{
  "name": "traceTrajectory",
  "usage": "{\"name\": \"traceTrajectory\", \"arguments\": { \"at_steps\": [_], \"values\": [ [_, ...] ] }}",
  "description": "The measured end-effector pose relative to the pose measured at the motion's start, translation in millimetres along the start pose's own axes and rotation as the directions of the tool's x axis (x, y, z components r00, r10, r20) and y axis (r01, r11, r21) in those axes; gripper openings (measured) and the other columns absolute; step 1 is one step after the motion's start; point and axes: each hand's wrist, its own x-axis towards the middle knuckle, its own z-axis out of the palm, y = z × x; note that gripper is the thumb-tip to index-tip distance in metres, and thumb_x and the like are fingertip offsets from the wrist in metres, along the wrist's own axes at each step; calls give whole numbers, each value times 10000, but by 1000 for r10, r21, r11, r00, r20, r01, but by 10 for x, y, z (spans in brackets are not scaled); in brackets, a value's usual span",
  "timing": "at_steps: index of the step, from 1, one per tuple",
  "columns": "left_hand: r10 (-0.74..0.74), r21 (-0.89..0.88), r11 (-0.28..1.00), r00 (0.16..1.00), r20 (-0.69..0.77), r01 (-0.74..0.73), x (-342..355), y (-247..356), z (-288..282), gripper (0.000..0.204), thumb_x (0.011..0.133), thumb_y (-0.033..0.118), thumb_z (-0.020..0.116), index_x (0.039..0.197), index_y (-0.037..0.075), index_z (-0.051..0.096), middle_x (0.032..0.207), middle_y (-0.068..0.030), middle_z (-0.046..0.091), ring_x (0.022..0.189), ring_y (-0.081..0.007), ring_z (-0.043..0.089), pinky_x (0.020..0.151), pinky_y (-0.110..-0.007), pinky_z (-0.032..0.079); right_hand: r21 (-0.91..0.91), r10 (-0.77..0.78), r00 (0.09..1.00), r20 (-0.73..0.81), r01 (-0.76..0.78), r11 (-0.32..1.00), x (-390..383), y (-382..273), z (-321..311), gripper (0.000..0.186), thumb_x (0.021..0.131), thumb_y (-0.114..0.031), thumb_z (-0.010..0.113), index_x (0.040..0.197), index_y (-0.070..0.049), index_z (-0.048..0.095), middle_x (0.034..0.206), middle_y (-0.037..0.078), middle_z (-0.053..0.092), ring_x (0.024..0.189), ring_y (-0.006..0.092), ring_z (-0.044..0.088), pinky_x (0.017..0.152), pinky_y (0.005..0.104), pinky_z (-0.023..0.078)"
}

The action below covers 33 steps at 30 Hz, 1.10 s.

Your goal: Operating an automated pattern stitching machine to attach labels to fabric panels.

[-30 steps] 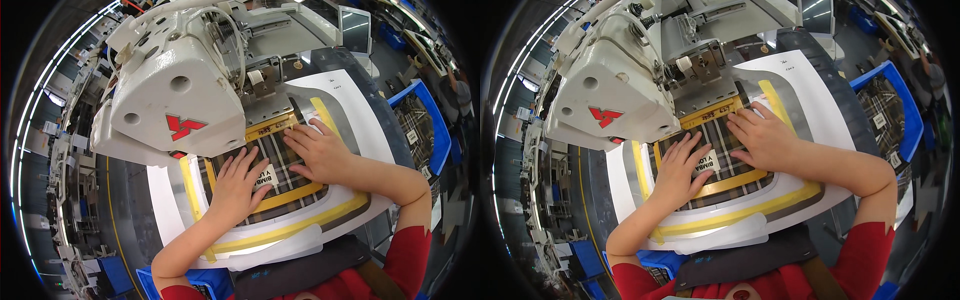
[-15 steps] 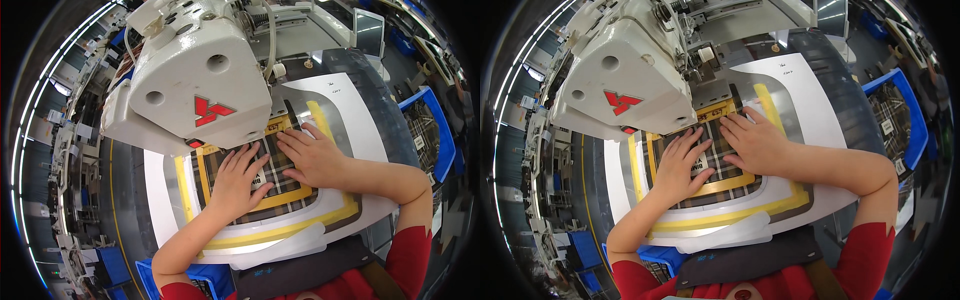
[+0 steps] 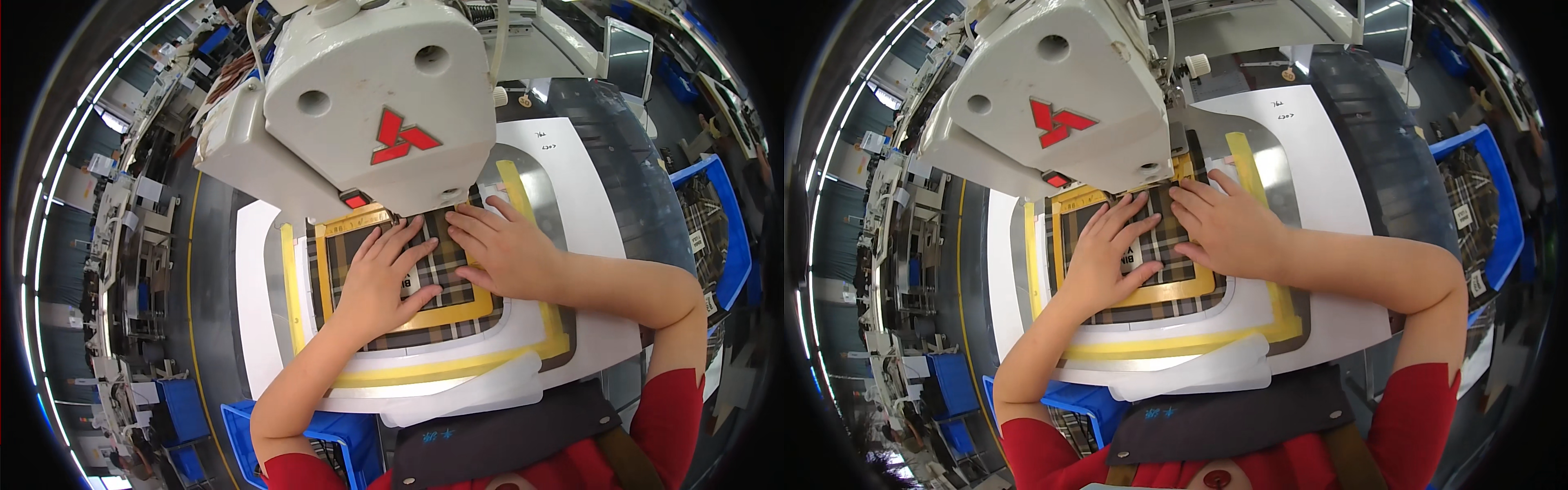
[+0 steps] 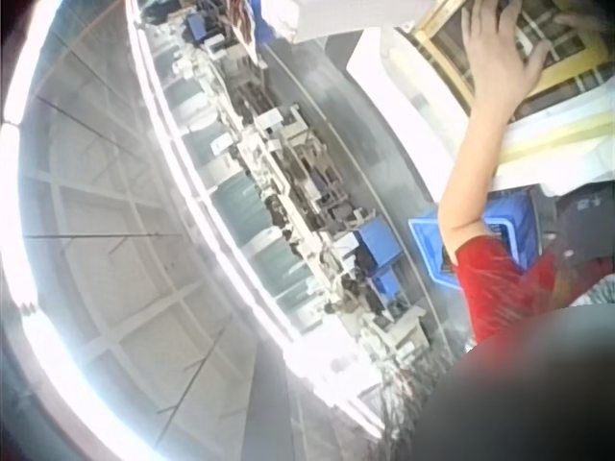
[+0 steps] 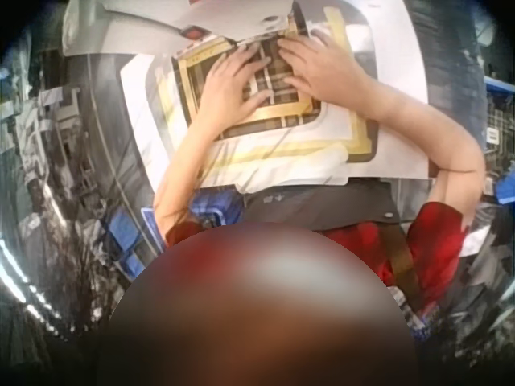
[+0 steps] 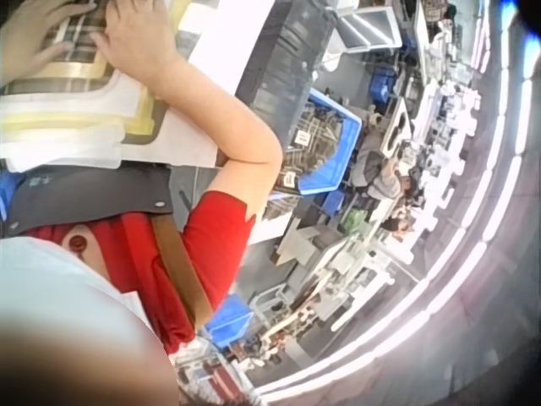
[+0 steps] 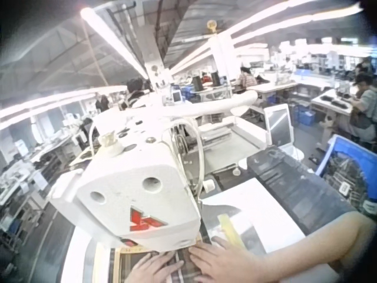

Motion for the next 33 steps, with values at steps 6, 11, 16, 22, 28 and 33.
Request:
{"name": "traceTrajectory", "arguments": {
  "at_steps": [6, 11, 16, 22, 28, 33],
  "values": [
    [-28, -41, 999, 1000, -6, 27, -3, 13, 48, 538, 783, 311, 724, 1260, 108, 580, 1411, -131, 468, 1337, -343, 407, 1116, -489, 288, -25, -54, 999, 0, 54, 998, -71, 10, -13, 454, 875, -344, 626, 1188, -16, 602, 1324, 114, 538, 1288, 249, 451, 1086, 489, 306],
    [-29, -44, 999, 1000, -12, 28, -1, 24, 66, 525, 793, 306, 717, 1259, 105, 582, 1408, -132, 471, 1342, -341, 402, 1116, -487, 288, 0, -198, 980, -30, 199, 980, -429, -270, -130, 366, 871, -297, 631, 1118, -27, 633, 1230, 100, 595, 1220, 233, 505, 1058, 476, 335],
    [-32, -39, 999, 999, -17, 32, -33, 28, 75, 495, 817, 306, 699, 1255, 106, 585, 1410, -117, 475, 1349, -334, 394, 1120, -492, 281, 29, -218, 973, -72, 221, 975, -420, -289, -131, 328, 883, -289, 612, 1076, -26, 646, 1178, 90, 618, 1149, 223, 534, 1050, 445, 348],
    [76, -93, 994, 987, 143, -63, -165, 170, -65, 416, 856, 291, 656, 1226, 106, 605, 1398, -107, 495, 1342, -317, 409, 1121, -496, 282, 51, -201, 976, -82, 206, 977, -409, -281, -94, 312, 882, -286, 614, 1057, -30, 648, 1154, 81, 622, 1099, 220, 538, 1054, 433, 342],
    [116, -152, 985, 972, 203, -86, -314, 210, -153, 437, 845, 322, 660, 1225, 110, 615, 1397, -108, 498, 1328, -315, 427, 1127, -495, 274, 67, -194, 976, -100, 202, 977, -383, -320, -93, 310, 876, -278, 620, 1056, -26, 646, 1140, 84, 623, 1081, 223, 542, 1046, 426, 354],
    [119, -159, 983, 973, 197, -88, -306, 142, -156, 477, 829, 338, 675, 1248, 122, 607, 1409, -98, 489, 1341, -315, 411, 1131, -496, 264, 103, -201, 975, -92, 210, 972, -312, -294, -73, 316, 857, -261, 640, 1057, -17, 643, 1142, 91, 619, 1065, 238, 547, 1039, 422, 364]
  ]
}}
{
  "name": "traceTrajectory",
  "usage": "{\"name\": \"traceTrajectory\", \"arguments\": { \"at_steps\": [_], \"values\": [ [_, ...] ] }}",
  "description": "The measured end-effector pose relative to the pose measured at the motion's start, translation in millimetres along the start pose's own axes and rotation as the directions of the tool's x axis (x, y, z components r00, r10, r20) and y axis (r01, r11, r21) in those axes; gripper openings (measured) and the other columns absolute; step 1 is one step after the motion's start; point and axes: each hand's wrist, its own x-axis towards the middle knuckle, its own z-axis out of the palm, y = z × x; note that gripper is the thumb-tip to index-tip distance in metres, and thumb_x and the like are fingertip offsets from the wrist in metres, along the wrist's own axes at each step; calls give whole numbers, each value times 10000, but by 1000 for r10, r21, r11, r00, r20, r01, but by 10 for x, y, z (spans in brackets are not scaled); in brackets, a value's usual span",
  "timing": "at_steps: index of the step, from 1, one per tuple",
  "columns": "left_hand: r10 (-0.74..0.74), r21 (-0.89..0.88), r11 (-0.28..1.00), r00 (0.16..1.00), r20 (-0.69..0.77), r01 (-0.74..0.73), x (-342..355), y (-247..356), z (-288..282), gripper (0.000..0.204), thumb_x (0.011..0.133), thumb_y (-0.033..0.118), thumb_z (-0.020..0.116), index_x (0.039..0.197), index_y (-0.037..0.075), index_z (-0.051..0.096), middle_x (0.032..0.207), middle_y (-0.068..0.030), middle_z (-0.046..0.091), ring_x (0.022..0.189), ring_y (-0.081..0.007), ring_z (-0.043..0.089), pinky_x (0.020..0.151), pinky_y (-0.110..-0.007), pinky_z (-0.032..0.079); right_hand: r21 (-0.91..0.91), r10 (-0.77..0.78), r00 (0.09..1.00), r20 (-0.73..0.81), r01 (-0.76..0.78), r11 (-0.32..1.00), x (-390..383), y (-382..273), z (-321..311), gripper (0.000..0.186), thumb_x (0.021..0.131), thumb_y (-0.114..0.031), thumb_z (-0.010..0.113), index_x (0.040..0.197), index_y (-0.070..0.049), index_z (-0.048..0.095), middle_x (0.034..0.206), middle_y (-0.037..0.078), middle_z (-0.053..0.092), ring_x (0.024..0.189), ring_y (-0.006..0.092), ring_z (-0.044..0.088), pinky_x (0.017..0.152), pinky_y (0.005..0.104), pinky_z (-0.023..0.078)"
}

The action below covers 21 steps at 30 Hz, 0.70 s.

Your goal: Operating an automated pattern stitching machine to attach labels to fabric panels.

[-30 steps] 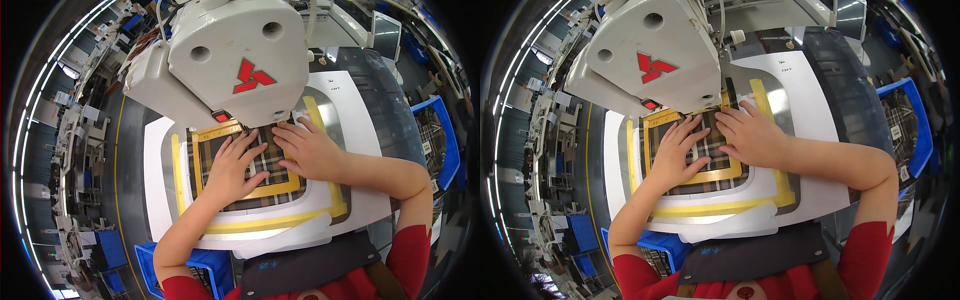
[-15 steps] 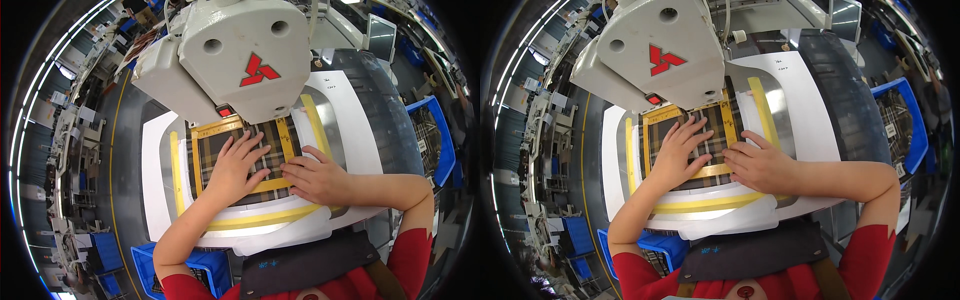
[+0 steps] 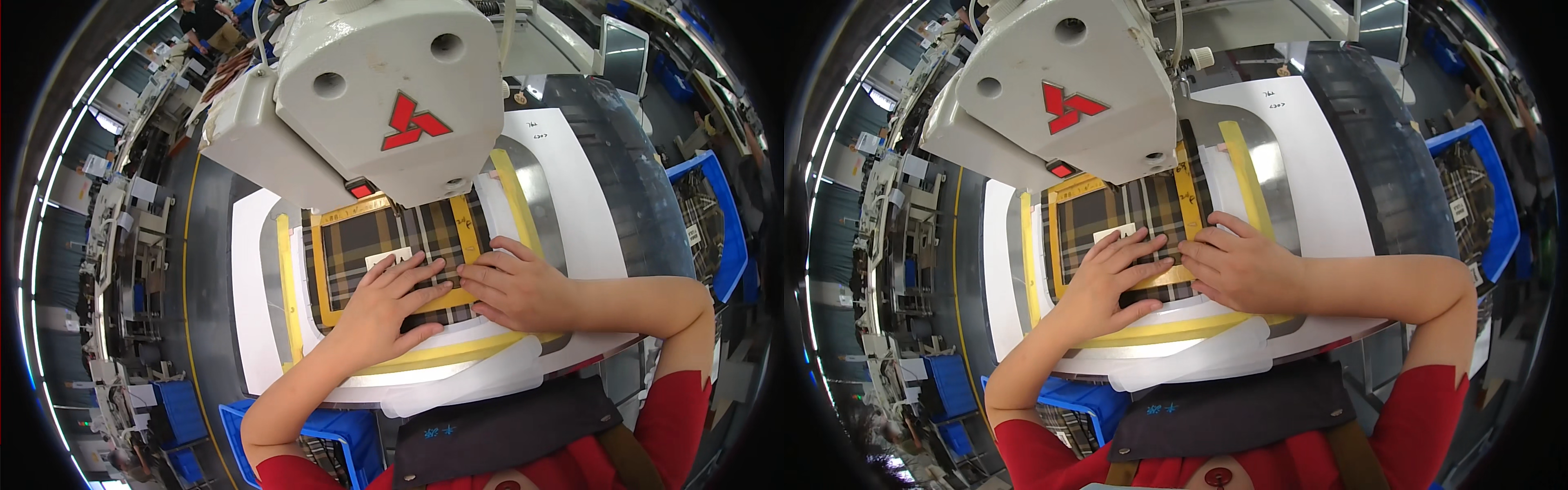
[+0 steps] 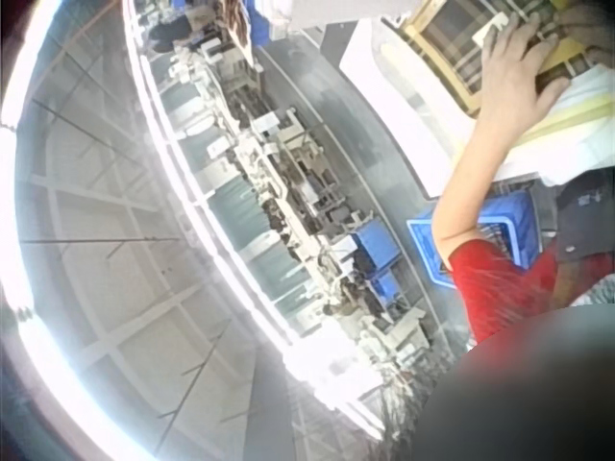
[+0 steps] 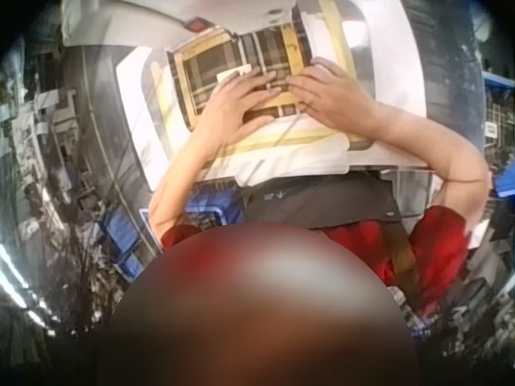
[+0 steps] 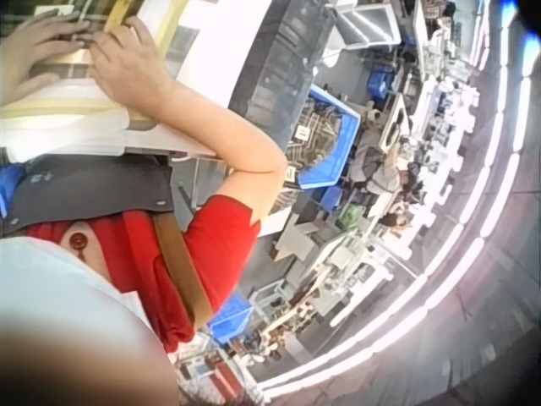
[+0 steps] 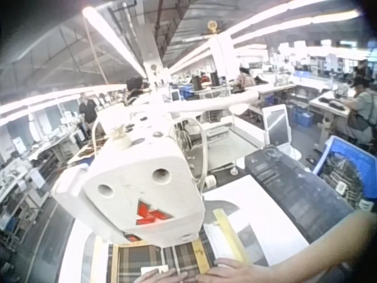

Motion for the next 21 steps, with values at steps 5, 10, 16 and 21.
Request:
{"name": "traceTrajectory", "arguments": {
  "at_steps": [5, 10, 16, 21],
  "values": [
    [-6, 14, 1000, 1000, -16, 6, -34, -39, -35, 496, 825, 360, 682, 1256, 128, 602, 1407, -90, 489, 1342, -310, 408, 1130, -492, 263, 30, 0, 1000, -9, 1, 1000, 85, 15, 5, 314, 826, -248, 678, 1049, -31, 635, 1164, 88, 617, 1057, 235, 561, 1003, 439, 394],
    [-9, 23, 1000, 999, -31, 10, -33, -89, -102, 505, 828, 373, 684, 1262, 131, 597, 1400, -86, 493, 1337, -305, 414, 1130, -489, 263, 45, 14, 1000, -21, -14, 999, 178, 40, 21, 308, 821, -237, 678, 1049, -34, 635, 1163, 87, 617, 1060, 238, 559, 1002, 436, 396],
    [-27, 3, 1000, 996, -81, 28, 1, -211, -174, 523, 795, 365, 714, 1238, 106, 611, 1379, -109, 512, 1343, -342, 405, 1130, -503, 262, 85, 7, 1000, -25, -5, 996, 341, 174, 32, 290, 806, -195, 685, 1047, -41, 636, 1172, 85, 615, 1072, 244, 550, 1004, 428, 396],
    [-32, 19, 999, 994, -106, 34, 23, -322, -268, 525, 788, 363, 722, 1225, 93, 612, 1374, -116, 515, 1349, -345, 395, 1117, -498, 281, 137, 58, 995, -80, -46, 989, 469, 259, 40, 238, 803, -144, 674, 1025, -66, 637, 1164, 81, 605, 1057, 268, 549, 1009, 426, 396]
  ]
}}
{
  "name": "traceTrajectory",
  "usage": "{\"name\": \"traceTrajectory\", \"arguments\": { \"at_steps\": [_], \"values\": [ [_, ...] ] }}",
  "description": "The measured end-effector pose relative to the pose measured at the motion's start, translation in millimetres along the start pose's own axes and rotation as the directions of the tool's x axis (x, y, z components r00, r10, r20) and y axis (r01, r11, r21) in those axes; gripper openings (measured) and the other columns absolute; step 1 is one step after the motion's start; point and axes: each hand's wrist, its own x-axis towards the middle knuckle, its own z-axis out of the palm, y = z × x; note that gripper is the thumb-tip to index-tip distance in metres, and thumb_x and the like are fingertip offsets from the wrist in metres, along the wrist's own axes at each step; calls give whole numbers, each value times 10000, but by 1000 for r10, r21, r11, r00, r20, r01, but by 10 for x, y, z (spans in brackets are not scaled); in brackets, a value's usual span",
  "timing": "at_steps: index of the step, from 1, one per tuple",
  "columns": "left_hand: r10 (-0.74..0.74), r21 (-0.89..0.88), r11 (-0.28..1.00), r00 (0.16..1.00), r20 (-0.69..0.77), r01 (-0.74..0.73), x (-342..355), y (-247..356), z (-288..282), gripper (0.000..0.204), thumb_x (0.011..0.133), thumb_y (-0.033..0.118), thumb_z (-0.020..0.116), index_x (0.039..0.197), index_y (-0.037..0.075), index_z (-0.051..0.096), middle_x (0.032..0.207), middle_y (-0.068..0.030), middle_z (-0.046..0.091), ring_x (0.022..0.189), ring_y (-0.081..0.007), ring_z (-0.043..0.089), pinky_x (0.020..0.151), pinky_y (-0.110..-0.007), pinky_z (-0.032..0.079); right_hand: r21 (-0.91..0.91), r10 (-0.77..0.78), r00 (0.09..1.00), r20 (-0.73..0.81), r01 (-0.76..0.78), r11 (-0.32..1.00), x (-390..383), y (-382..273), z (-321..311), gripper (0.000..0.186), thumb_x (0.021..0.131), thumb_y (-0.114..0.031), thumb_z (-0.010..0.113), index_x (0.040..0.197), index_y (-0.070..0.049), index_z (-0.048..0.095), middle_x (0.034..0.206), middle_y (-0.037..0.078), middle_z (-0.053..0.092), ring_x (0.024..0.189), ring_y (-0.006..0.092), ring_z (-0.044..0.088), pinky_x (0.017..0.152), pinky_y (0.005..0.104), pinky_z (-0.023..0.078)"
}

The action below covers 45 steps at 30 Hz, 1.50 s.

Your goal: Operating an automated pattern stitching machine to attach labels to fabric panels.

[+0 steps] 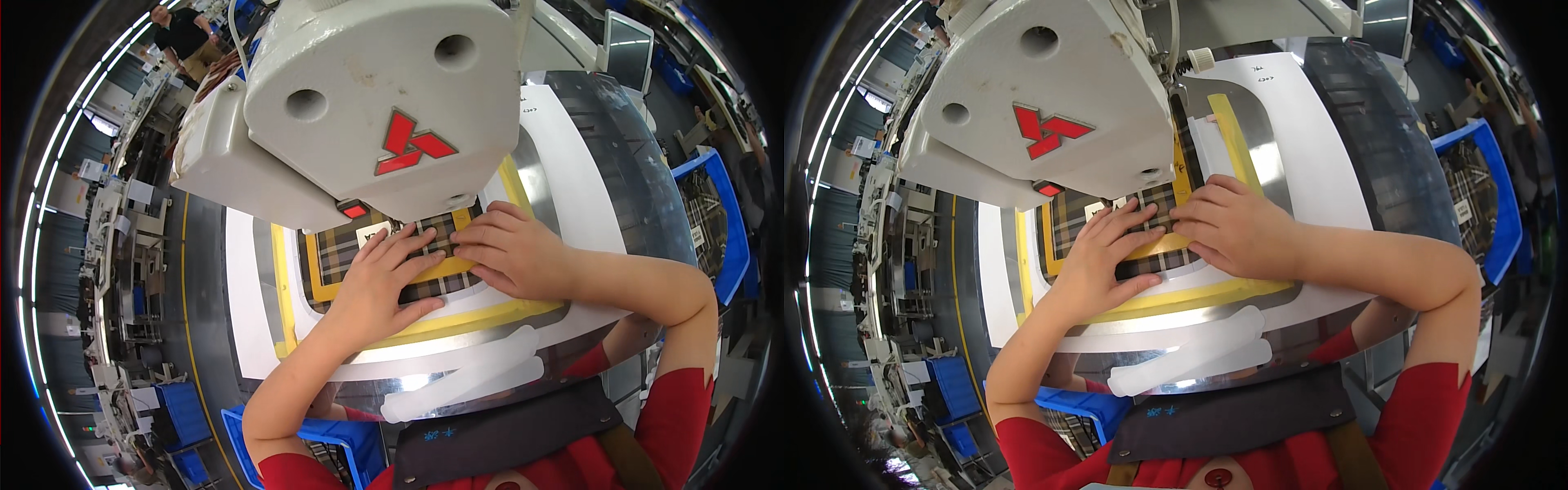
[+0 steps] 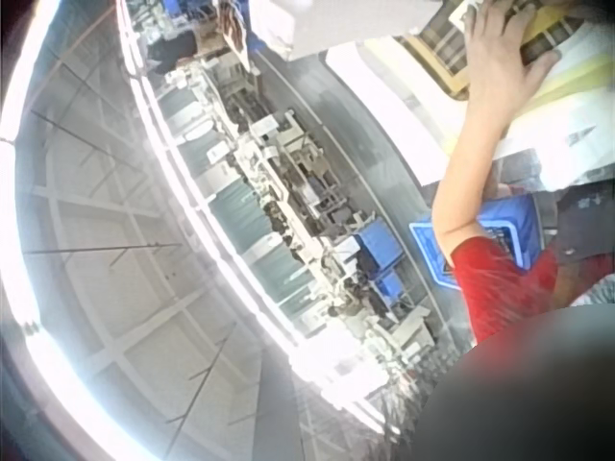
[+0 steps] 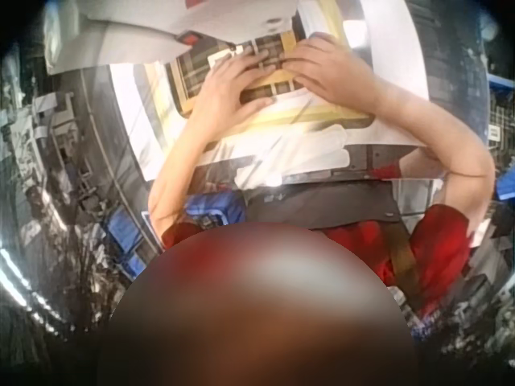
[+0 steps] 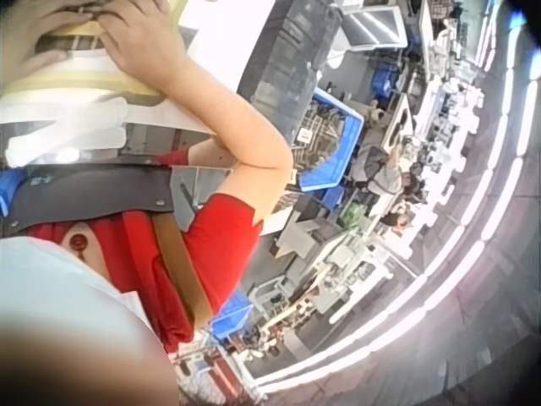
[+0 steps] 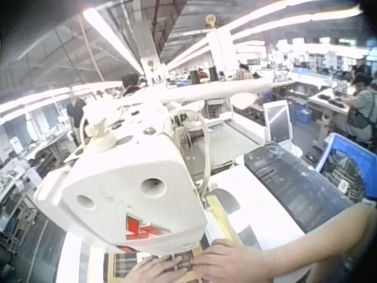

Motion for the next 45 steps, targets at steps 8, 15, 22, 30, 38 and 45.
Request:
{"name": "traceTrajectory", "arguments": {
  "at_steps": [8, 15, 22, 30, 38, 45],
  "values": [
    [-9, -3, 1000, 999, -40, 9, 10, -199, -186, 481, 805, 362, 706, 1190, 85, 624, 1230, -139, 578, 1166, -351, 519, 1102, -468, 311, 34, 133, 987, -94, -130, 991, 305, 77, 14, 115, 798, -41, 607, 913, -44, 618, 999, 106, 586, 983, 298, 551, 977, 423, 415],
    [-67, 113, 991, 997, -40, 71, 10, -389, -267, 501, 830, 420, 673, 1192, 74, 653, 1019, -206, 590, 998, -348, 555, 924, -417, 424, -63, 133, 982, -130, -142, 988, 535, 144, 0, 112, 791, -30, 572, 894, -36, 616, 937, 102, 570, 934, 281, 552, 911, 392, 437],
    [-62, 78, 995, 997, -43, 65, 4, -456, -309, 521, 838, 457, 651, 1199, 81, 656, 999, -206, 587, 972, -348, 554, 897, -403, 434, -32, 156, 972, -173, -164, 986, 612, 151, 22, 111, 785, -45, 580, 889, -29, 616, 925, 108, 570, 916, 288, 542, 853, 388, 445],
    [-53, 39, 998, 997, -59, 55, -97, -367, -262, 605, 843, 438, 643, 1273, 20, 559, 1194, -198, 564, 1135, -358, 513, 1033, -441, 353, -20, 238, 959, -153, -244, 970, 612, 130, 38, 82, 773, -50, 590, 852, -30, 602, 931, 113, 575, 939, 304, 539, 856, 396, 447],
    [212, -108, 973, 974, 86, -202, -909, 688, 289, 636, 882, 445, 598, 1383, 90, 432, 1506, -183, 308, 1398, -360, 293, 1135, -532, 221, -26, 355, 925, -138, -361, 932, 594, 71, 16, 275, 768, -199, 702, 972, -30, 629, 1106, 112, 586, 1098, 305, 523, 991, 420, 389],
    [365, -61, 930, 928, 77, -361, -754, 353, 398, 448, 924, 235, 543, 1361, 172, 467, 1517, -78, 344, 1403, -270, 317, 1147, -481, 243, -90, 472, 880, 45, -467, 880, 501, 9, -28, 590, 740, -338, 728, 1215, -18, 586, 1342, 109, 523, 1296, 279, 438, 1101, 482, 287]
  ]
}}
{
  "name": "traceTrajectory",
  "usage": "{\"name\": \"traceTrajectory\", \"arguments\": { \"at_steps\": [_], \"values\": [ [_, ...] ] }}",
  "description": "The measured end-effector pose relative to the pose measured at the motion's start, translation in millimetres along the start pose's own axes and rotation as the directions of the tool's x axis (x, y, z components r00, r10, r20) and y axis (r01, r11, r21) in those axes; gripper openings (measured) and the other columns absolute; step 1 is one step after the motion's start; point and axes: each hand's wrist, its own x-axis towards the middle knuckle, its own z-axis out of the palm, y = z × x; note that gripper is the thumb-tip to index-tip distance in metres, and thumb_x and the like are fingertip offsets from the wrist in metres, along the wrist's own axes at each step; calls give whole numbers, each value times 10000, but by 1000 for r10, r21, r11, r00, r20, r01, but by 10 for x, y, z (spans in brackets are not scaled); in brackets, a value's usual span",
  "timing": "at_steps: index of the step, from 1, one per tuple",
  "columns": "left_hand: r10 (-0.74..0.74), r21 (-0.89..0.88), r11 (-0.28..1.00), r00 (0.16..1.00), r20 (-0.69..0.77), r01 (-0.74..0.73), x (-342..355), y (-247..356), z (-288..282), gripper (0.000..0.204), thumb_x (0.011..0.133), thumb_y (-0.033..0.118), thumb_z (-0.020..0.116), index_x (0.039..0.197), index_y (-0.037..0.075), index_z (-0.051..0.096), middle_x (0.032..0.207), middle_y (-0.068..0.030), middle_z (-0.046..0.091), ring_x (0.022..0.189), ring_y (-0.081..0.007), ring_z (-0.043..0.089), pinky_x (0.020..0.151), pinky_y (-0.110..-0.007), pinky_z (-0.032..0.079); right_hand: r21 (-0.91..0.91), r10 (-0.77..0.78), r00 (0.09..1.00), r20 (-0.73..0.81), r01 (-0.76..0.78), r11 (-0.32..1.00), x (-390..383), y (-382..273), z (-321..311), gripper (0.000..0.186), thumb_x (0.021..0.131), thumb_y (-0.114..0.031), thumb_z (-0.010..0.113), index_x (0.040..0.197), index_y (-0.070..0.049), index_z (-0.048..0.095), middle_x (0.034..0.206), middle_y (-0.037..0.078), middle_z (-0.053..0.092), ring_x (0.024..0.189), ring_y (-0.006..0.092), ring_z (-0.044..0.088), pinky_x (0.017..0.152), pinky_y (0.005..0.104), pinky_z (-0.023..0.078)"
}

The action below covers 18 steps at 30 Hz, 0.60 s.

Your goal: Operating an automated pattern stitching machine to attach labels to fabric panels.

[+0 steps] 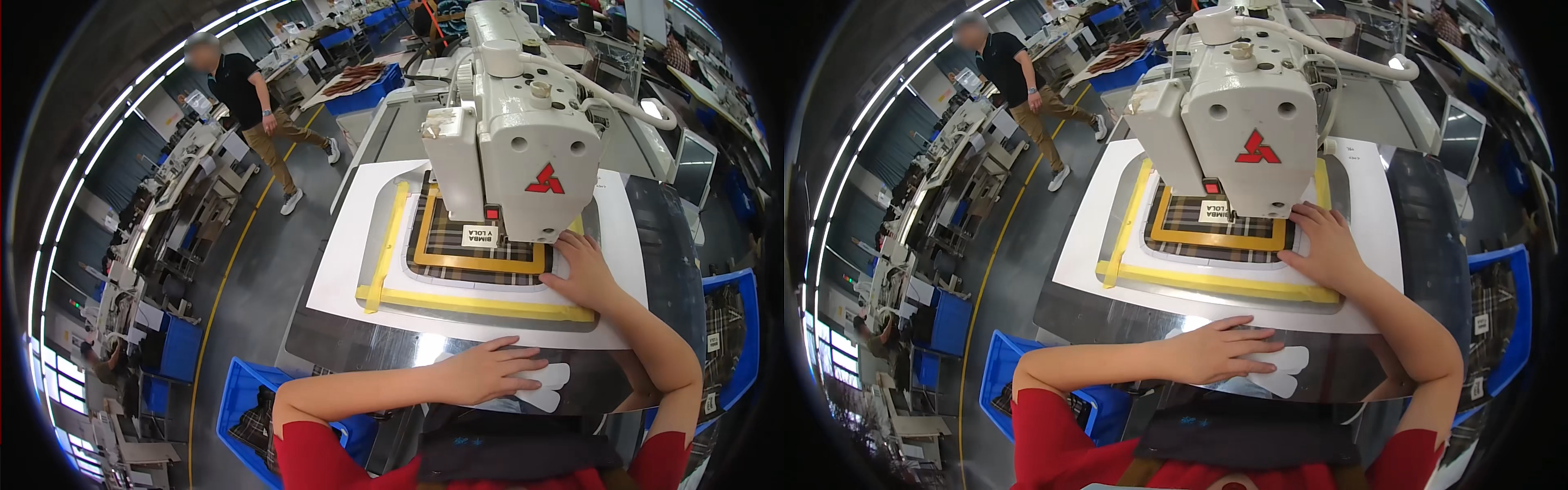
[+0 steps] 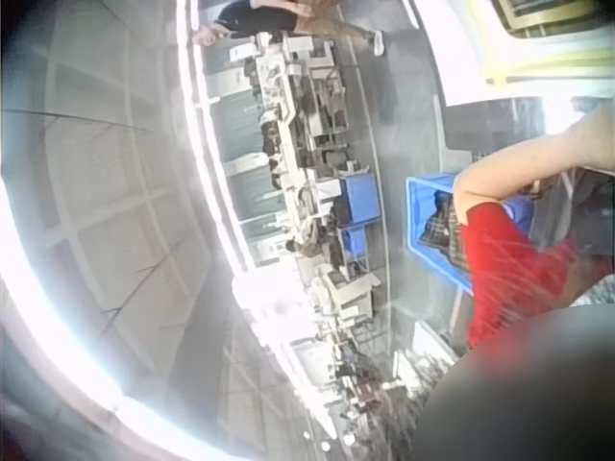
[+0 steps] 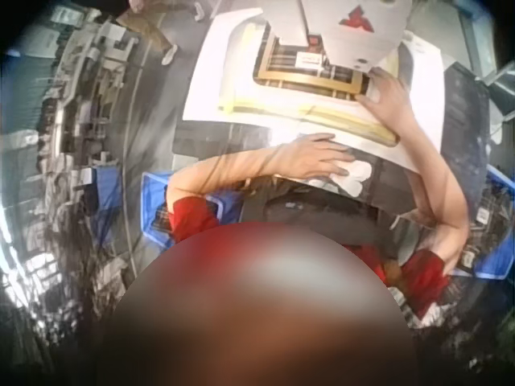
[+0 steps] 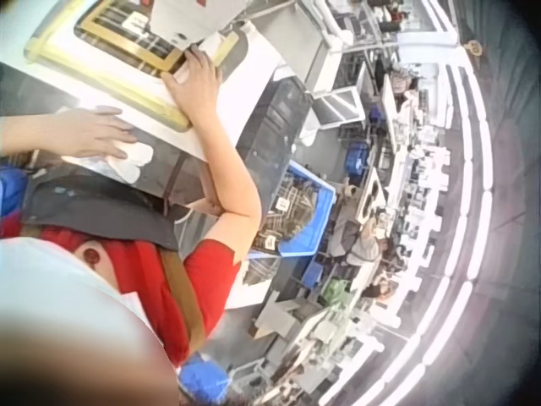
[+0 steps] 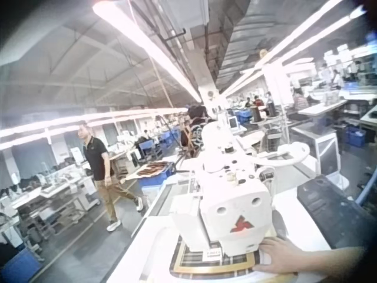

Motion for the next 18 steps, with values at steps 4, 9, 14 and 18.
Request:
{"name": "traceTrajectory", "arguments": {
  "at_steps": [4, 9, 14, 18],
  "values": [
    [121, 100, 988, 993, -5, -120, 248, -128, -34, 460, 853, 149, 547, 1311, 151, 506, 1456, -89, 423, 1369, -262, 369, 1124, -467, 301, 14, 16, 999, 29, -16, 1000, 14, -36, -44, 593, 740, -333, 729, 1221, -20, 583, 1366, 100, 515, 1308, 274, 430, 1103, 476, 283],
    [102, 74, 993, 987, -124, -93, 247, -178, -46, 414, 845, 105, 529, 1259, 120, 543, 1425, -97, 459, 1299, -261, 449, 1096, -428, 347, 30, 58, 996, 73, -60, 998, -77, 5, -268, 587, 730, -294, 738, 1234, -33, 588, 1377, 104, 516, 1306, 278, 439, 1094, 452, 300],
    [66, 10, 998, 987, -144, -65, 268, -157, 11, 450, 818, 103, 568, 1266, 119, 538, 1434, -105, 448, 1315, -259, 433, 1101, -433, 340, 39, 104, 990, 97, -108, 993, -291, 282, -522, 612, 691, -234, 747, 1241, -22, 584, 1368, 113, 525, 1297, 287, 449, 1091, 412, 315],
    [83, -7, 996, 984, -160, -85, 345, -188, 44, 462, 832, 158, 596, 1287, 122, 529, 1441, -109, 436, 1340, -277, 400, 1113, -446, 317, 62, 149, 982, 114, -157, 986, -428, 542, -670, 616, 670, -169, 730, 1243, -8, 574, 1399, 120, 497, 1318, 306, 424, 1105, 406, 309]
  ]
}}
